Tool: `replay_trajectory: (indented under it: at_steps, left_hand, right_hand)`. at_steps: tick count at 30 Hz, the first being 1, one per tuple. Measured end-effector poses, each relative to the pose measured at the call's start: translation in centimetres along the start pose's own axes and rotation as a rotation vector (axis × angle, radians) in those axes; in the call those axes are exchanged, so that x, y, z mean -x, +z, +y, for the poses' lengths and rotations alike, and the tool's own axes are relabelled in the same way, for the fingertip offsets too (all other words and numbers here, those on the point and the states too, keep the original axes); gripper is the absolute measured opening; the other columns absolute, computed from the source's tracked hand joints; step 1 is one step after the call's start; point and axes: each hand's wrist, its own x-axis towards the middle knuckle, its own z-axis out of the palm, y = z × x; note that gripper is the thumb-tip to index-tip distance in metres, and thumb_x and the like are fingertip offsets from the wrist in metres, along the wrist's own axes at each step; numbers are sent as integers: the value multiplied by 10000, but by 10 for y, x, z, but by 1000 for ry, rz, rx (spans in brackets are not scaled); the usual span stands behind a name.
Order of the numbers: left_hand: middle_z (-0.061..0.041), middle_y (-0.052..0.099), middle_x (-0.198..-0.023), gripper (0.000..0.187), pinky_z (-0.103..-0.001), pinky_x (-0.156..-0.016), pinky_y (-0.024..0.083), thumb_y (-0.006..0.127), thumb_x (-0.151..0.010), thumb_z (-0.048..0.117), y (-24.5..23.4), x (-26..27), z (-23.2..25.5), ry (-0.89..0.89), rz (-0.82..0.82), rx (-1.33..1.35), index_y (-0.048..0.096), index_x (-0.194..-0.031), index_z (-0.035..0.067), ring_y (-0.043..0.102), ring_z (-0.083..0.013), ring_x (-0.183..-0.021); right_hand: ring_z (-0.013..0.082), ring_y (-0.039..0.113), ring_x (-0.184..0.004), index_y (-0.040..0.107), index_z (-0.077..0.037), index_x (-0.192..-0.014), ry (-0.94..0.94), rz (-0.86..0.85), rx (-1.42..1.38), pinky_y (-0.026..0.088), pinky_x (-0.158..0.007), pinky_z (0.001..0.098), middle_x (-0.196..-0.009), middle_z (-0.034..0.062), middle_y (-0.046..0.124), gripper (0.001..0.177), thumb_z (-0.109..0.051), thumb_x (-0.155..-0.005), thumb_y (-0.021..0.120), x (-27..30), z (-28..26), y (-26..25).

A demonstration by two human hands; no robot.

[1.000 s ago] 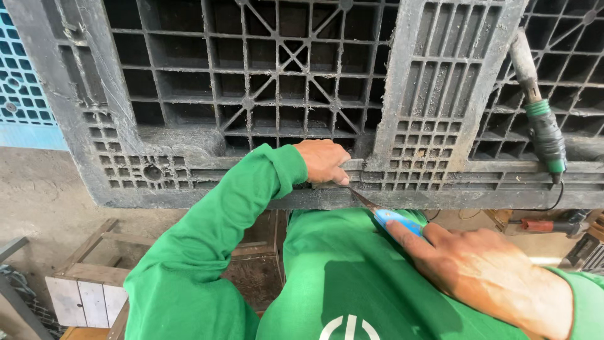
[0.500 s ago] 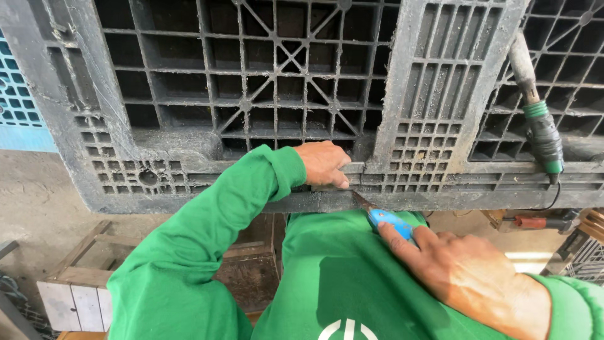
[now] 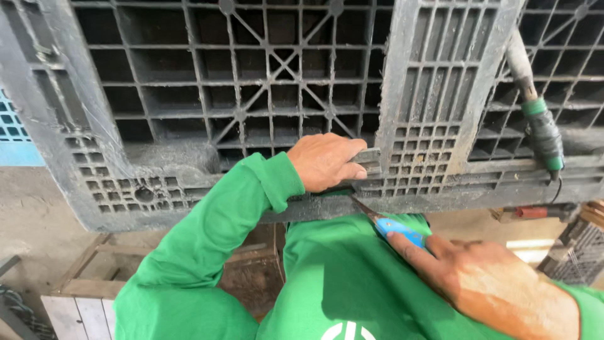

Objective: The person cuts a plastic strip using a hand saw and then uses a soldering iron to melt and fuse the plastic strip onto a large crate.

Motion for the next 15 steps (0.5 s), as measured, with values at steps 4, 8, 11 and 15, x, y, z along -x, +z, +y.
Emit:
replay_trajectory:
  at_steps: [4, 8, 11, 15]
  left_hand:
    - [-163, 705, -944, 340, -570, -758, 474, 639, -919, 391, 7, 16, 3, -60, 43, -82, 603, -1052, 79, 646, -425, -944]
    - [-196, 684, -880, 349, -571, -731, 467, 644, -928, 380, 15, 25, -2, -77, 167, 20, 592, -1030, 51, 638, -443, -894]
    - [-200, 680, -873, 338, -566, -744, 470, 631, -954, 382, 16, 30, -8, -93, 184, 55, 594, -991, 48, 637, -446, -884]
    - [-192, 674, -876, 339, -556, -743, 474, 620, -954, 381, 21, 38, -11, -9, 241, 91, 589, -996, 46, 635, -439, -879]
  right_hand:
    - [261, 688, -679, 256, -317, -1677, 74, -48, -61, 555, -602, 401, -936, 11, 622, 780, -331, -946, 530, 0, -8, -21]
    - [278, 691, -689, 291, -322, -1662, 43, -38, -171, 555, -608, 434, -931, 43, 646, 762, -354, -947, 553, -10, -7, -40]
    - [358, 682, -689, 401, -281, -1573, -5, 46, -203, 538, -629, 491, -861, 83, 683, 683, -334, -918, 585, -33, -7, -51]
    - [414, 673, -692, 500, -175, -1386, -80, 92, -273, 530, -623, 529, -781, 145, 688, 470, -296, -938, 571, -82, -18, -58]
